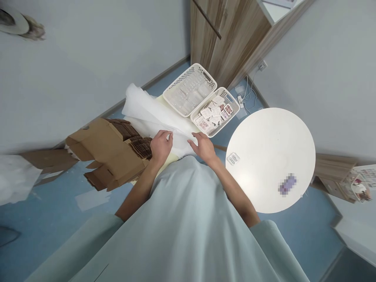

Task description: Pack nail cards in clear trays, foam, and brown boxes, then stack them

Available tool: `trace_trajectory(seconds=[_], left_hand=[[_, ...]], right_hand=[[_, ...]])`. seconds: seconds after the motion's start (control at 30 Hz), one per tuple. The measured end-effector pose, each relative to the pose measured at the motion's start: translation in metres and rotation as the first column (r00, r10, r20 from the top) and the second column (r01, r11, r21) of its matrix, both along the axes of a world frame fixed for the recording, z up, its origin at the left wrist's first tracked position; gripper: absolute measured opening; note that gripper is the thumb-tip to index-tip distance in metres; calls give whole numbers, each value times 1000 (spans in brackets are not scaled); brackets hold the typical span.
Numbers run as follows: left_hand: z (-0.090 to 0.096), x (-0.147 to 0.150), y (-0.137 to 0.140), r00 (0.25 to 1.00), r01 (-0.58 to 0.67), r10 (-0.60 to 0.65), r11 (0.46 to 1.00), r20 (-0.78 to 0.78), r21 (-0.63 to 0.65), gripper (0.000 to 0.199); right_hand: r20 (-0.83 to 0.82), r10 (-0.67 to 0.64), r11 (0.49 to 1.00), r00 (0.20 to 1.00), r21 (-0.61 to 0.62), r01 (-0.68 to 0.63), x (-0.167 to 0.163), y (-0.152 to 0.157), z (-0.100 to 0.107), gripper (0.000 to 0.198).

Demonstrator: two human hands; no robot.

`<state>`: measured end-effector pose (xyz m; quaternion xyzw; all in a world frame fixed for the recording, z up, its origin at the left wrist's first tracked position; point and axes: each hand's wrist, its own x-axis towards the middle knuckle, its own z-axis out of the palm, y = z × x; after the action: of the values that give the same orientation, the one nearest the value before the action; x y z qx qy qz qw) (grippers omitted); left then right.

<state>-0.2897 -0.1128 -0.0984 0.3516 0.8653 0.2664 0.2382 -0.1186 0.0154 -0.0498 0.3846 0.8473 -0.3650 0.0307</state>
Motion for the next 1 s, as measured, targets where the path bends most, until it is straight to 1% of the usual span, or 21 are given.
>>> trace_trajectory(seconds=[0.13, 0.23, 0.3, 0.33, 0.4, 0.43, 0.5, 0.53, 0.6, 0.63, 0.67, 0.73, 0.8, 0.9, 0.97, 1.0], left_hand=[[42, 20, -5, 998, 1, -9, 993, 64, 115, 32], [62, 36, -7, 989, 5, -35, 980, 145, 200, 28], [67, 44, -7, 978, -15, -33, 972, 204, 233, 27], [67, 47, -6, 972, -44, -13, 971, 235, 236, 28], [62, 52, -4, 947, -147, 73, 965, 311, 219, 33], [58, 54, -2, 922, -216, 134, 957, 364, 194, 38], [48, 58, 4, 828, -331, 230, 937, 511, 115, 48], [44, 60, 9, 768, -351, 242, 934, 594, 73, 50], [40, 67, 21, 651, -325, 195, 945, 734, 37, 53], [39, 73, 29, 608, -309, 154, 949, 779, 54, 55], [40, 79, 37, 582, -307, 117, 948, 804, 84, 56], [43, 95, 56, 577, -325, 64, 932, 814, 157, 62], [46, 116, 77, 617, -306, 14, 925, 787, 224, 69], [49, 156, 107, 696, -167, -102, 940, 711, 298, 70], [49, 188, 126, 722, -60, -197, 937, 663, 343, 69], [48, 205, 135, 723, -13, -244, 931, 647, 365, 69]], right_hand=[[-205, -77, 991, 976, -122, 53, -16, 1, 7, 49], [-292, -123, 979, 949, -195, 67, -19, 2, 16, 44], [-323, -159, 974, 933, -207, 95, -14, 3, 22, 43], [-334, -186, 971, 924, -209, 119, -10, 4, 26, 42], [-348, -249, 959, 904, -221, 179, 3, 6, 33, 40], [-353, -282, 950, 892, -233, 208, 11, 8, 36, 40], [-362, -350, 927, 864, -264, 265, 31, 11, 43, 41], [-364, -384, 914, 849, -281, 293, 42, 12, 46, 42], [-363, -450, 883, 816, -316, 346, 67, 14, 51, 44], [-362, -481, 867, 799, -332, 371, 81, 14, 53, 46], [-361, -510, 851, 781, -347, 394, 95, 14, 55, 46], [-362, -565, 816, 741, -374, 440, 128, 13, 55, 47], [-352, -617, 780, 704, -394, 486, 163, 9, 53, 46], [-326, -698, 710, 638, -432, 556, 219, -2, 43, 46], [-315, -753, 652, 578, -479, 588, 254, -13, 34, 44], [-310, -779, 620, 545, -508, 598, 271, -19, 29, 43]])
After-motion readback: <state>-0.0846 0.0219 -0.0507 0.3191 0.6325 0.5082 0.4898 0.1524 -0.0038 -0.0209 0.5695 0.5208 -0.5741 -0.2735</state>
